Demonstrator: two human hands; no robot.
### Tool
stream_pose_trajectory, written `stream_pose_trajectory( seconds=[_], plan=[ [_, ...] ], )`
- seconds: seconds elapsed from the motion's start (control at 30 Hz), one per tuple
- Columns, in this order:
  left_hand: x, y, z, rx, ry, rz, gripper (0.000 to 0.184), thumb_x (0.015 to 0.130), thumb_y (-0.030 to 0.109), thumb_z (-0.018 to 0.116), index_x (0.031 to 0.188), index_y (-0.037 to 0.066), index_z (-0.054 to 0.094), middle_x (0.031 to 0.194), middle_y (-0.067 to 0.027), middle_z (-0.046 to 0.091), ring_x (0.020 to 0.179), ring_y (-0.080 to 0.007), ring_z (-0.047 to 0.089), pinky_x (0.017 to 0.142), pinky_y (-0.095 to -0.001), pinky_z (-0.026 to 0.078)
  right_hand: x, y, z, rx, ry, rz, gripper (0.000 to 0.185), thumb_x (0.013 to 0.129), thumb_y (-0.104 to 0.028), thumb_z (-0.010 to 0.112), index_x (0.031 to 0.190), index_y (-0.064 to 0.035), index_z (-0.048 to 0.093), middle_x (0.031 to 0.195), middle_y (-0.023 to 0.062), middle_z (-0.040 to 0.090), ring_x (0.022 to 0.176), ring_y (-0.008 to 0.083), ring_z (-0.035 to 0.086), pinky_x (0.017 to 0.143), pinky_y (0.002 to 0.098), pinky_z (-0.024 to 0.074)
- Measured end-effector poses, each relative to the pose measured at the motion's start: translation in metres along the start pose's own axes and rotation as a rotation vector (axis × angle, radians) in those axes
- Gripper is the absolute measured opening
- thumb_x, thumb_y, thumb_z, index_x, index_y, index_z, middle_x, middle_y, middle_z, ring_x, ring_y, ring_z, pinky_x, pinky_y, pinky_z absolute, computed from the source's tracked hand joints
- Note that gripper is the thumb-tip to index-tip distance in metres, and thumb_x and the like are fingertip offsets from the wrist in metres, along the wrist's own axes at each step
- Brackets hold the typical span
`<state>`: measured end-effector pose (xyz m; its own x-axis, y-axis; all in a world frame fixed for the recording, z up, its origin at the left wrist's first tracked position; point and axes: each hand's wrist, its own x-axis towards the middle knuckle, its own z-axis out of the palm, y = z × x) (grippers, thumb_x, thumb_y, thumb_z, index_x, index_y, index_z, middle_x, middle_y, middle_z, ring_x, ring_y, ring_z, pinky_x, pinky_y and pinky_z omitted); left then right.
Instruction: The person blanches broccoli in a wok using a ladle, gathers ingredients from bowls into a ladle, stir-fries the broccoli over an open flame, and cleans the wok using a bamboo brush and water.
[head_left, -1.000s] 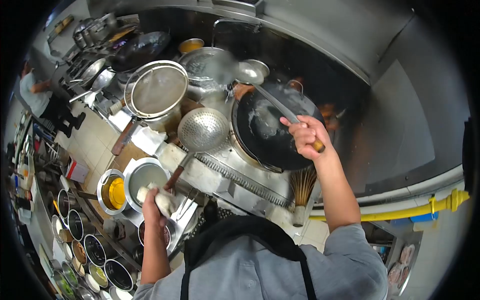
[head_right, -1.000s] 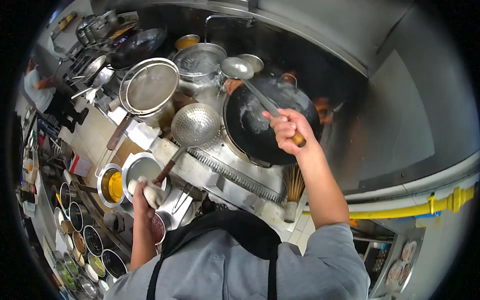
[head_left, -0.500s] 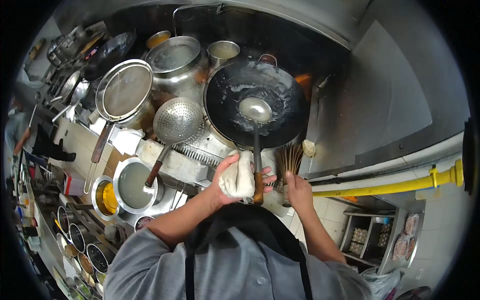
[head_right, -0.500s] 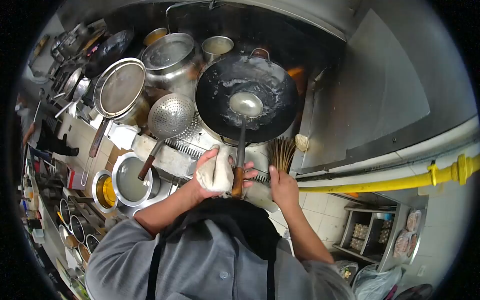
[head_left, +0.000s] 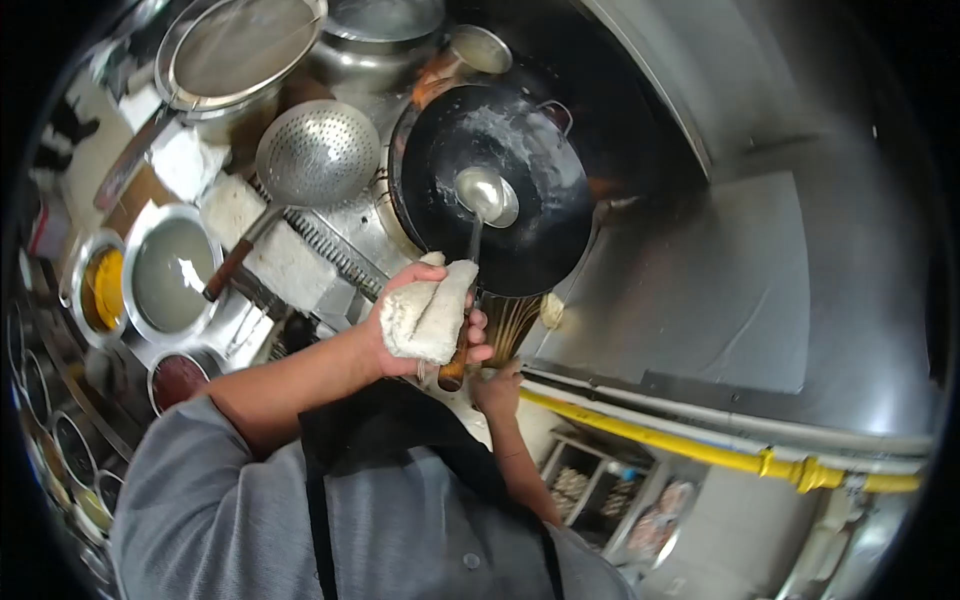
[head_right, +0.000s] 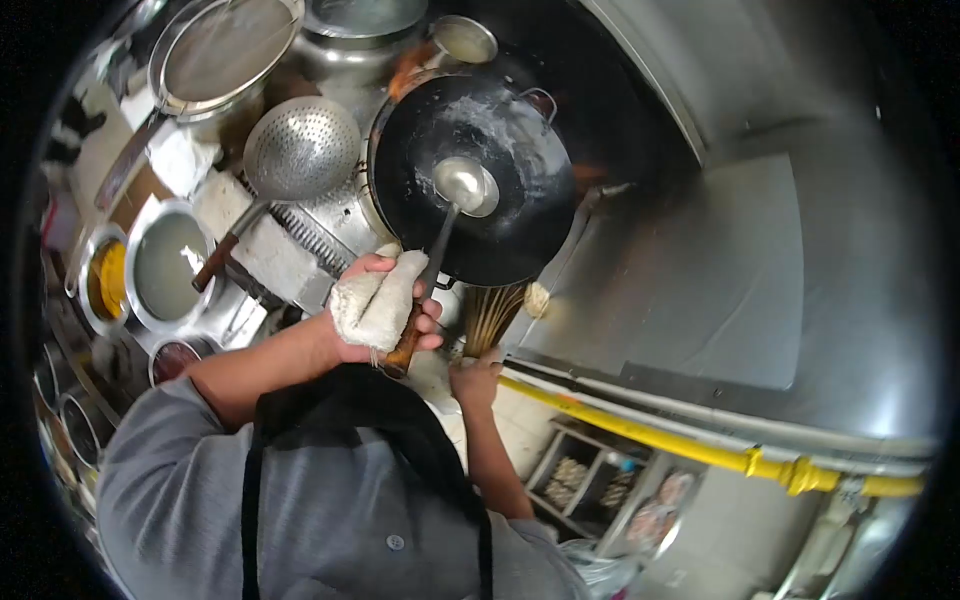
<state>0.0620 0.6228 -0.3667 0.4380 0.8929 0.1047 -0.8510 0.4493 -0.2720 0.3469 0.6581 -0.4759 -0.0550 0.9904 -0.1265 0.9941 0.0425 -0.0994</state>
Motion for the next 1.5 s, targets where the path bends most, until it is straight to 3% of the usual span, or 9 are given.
stream_pose_trajectory(
  seconds=[0.27, 0.4, 0.57, 0.77, 0.9, 1.07, 1.27, 1.33, 1.5],
  plan=[
    [-0.018, 0.019, -0.01, -0.112, 0.003, -0.041, 0.04, 0.08, 0.036, 0.054, 0.092, -0.002, 0.059, 0.09, -0.0193, 0.057, 0.086, -0.0366, 0.059, 0.091, -0.0528, 0.046, -0.022, 0.038, -0.009, 0.21, -0.386, 0.223, 0.047, 0.074, -0.04, 0.064, 0.077, 0.0066, 0.064, 0.081, 0.0281, 0.065, 0.09, 0.0435, 0.063, 0.081, 0.0486, 0.0483],
    [-0.023, 0.019, -0.013, -0.128, 0.009, -0.014, 0.04, 0.08, 0.036, 0.053, 0.092, -0.002, 0.058, 0.091, -0.0189, 0.055, 0.08, -0.035, 0.058, 0.083, -0.0513, 0.049, -0.049, 0.025, 0.002, 0.173, 0.0, -0.05, 0.039, 0.075, -0.028, 0.067, 0.091, 0.0063, 0.061, 0.082, 0.0242, 0.064, 0.074, 0.0362, 0.064, 0.068, 0.0434, 0.0504],
    [-0.029, 0.033, -0.008, -0.051, -0.023, 0.029, 0.04, 0.08, 0.039, 0.053, 0.092, 0.001, 0.058, 0.091, -0.0185, 0.052, 0.074, -0.0301, 0.053, 0.073, -0.0489, 0.049, -0.078, -0.017, -0.142, 1.096, -0.229, 0.386, 0.025, 0.084, -0.007, 0.062, 0.108, -0.0011, 0.056, 0.078, 0.0083, 0.063, 0.067, 0.0212, 0.063, 0.061, 0.0334, 0.0526],
    [-0.031, 0.022, -0.015, -0.039, 0.017, 0.027, 0.041, 0.077, 0.04, 0.055, 0.091, 0.002, 0.058, 0.09, -0.0147, 0.049, 0.07, -0.0262, 0.049, 0.069, -0.0433, 0.046, 0.028, -0.075, -0.226, 1.704, -0.501, -0.28, 0.06, 0.087, -0.03, 0.059, 0.139, -0.0114, 0.034, 0.121, 0.0209, 0.051, 0.083, 0.0276, 0.063, 0.064, 0.04, 0.0577],
    [-0.028, 0.018, -0.011, -0.052, 0.044, 0.051, 0.039, 0.076, 0.039, 0.056, 0.09, 0.002, 0.059, 0.087, -0.0139, 0.049, 0.069, -0.0249, 0.048, 0.067, -0.0409, 0.046, 0.161, -0.132, -0.167, 0.464, -0.246, -0.616, 0.048, 0.085, -0.011, 0.062, 0.132, -0.0073, 0.052, 0.112, 0.0121, 0.064, 0.088, 0.02, 0.064, 0.08, 0.0306, 0.0513],
    [-0.023, 0.014, -0.018, -0.237, 0.002, 0.128, 0.036, 0.078, 0.036, 0.056, 0.088, 0.002, 0.06, 0.084, -0.0123, 0.051, 0.067, -0.0232, 0.049, 0.062, -0.0353, 0.046, 0.229, -0.19, -0.205, -0.572, 0.002, -0.628, 0.049, 0.076, -0.041, 0.069, 0.122, -0.026, 0.062, 0.105, 0.0175, 0.066, 0.098, 0.0307, 0.065, 0.086, 0.0395, 0.0502],
    [-0.016, 0.006, -0.013, -0.136, 0.093, 0.115, 0.027, 0.08, 0.035, 0.058, 0.093, 0.012, 0.059, 0.081, -0.0137, 0.054, 0.067, -0.0246, 0.052, 0.061, -0.0365, 0.047, 0.216, -0.183, -0.203, -0.691, -0.287, -0.705, 0.042, 0.078, -0.033, 0.064, 0.12, -0.0299, 0.062, 0.105, 0.0148, 0.067, 0.097, 0.0305, 0.065, 0.085, 0.0421, 0.051],
    [-0.015, 0.005, -0.02, -0.049, 0.058, 0.105, 0.024, 0.08, 0.035, 0.058, 0.095, 0.016, 0.058, 0.079, -0.013, 0.053, 0.067, -0.0248, 0.052, 0.061, -0.0363, 0.047, 0.231, -0.195, -0.208, -0.8, 0.045, -0.752, 0.039, 0.08, -0.026, 0.061, 0.119, -0.0261, 0.063, 0.098, 0.014, 0.068, 0.099, 0.0279, 0.064, 0.086, 0.0399, 0.0496],
    [-0.035, 0.004, -0.004, -0.171, -0.005, 0.064, 0.034, 0.079, 0.033, 0.058, 0.089, 0.001, 0.058, 0.084, -0.0109, 0.05, 0.067, -0.0226, 0.05, 0.062, -0.0355, 0.049, 0.211, -0.182, -0.191, -0.544, -0.251, -0.903, 0.035, 0.086, -0.025, 0.051, 0.118, -0.0223, 0.063, 0.095, 0.0147, 0.068, 0.091, 0.0314, 0.065, 0.078, 0.0429, 0.0522]
  ],
)
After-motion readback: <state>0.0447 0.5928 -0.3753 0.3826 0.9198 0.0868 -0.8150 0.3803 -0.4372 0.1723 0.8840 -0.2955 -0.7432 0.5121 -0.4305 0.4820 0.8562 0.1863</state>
